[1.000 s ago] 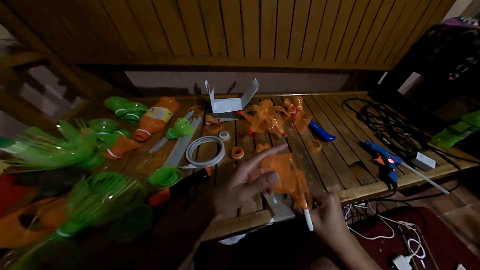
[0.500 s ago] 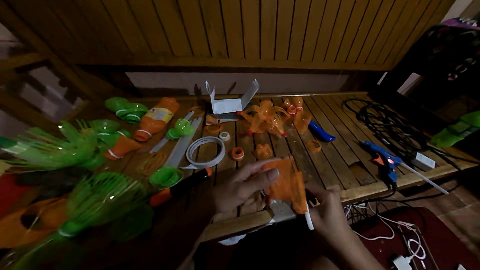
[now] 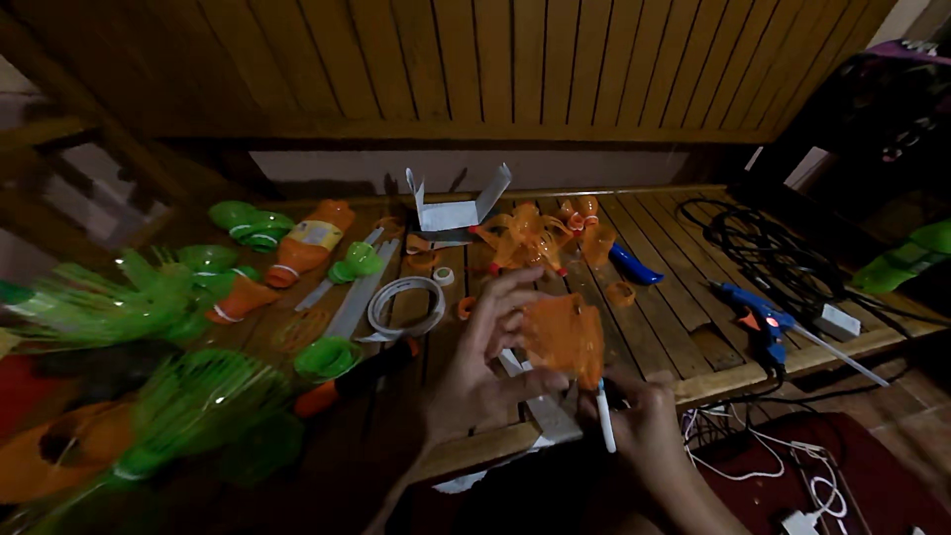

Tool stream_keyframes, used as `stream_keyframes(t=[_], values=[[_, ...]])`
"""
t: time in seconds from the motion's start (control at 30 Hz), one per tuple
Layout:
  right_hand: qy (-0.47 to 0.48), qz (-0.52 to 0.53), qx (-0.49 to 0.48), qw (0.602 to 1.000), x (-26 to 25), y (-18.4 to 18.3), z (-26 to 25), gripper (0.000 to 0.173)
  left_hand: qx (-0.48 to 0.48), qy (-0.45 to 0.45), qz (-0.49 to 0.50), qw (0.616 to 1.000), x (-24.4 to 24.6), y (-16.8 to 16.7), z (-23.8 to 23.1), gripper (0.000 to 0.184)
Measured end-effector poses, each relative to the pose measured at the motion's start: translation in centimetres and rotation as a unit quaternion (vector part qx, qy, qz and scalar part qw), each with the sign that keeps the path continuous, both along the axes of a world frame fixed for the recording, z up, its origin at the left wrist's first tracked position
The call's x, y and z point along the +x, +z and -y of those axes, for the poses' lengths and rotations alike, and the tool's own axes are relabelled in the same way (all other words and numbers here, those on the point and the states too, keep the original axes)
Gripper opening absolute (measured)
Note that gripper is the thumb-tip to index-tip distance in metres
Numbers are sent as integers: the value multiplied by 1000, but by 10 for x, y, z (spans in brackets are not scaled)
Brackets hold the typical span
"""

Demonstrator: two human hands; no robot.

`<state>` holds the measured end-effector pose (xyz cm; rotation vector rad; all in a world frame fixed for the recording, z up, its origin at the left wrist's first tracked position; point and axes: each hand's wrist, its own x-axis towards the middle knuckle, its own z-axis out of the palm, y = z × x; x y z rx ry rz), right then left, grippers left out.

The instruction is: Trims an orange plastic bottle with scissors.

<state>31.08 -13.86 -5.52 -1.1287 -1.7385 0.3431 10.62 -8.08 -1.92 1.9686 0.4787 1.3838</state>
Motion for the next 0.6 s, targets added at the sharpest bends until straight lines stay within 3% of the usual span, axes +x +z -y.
stream_keyframes(t=[0.1,0.23,0.37,0.6], values=[[7,-15,-24,1000,0,-1,0,19,27,2,24,999,1,-2,1,50],[23,-28,-41,999,1,4,2,21,2,-74,-18,997,-3,-2,2,52],[19,-6,-6,1000,2,3,1,27,2,-78,-6,997,-5,-2,1,48],[8,15,8,1000,5,1,2,22,-12,-52,-18,998,-4,7,8,54]])
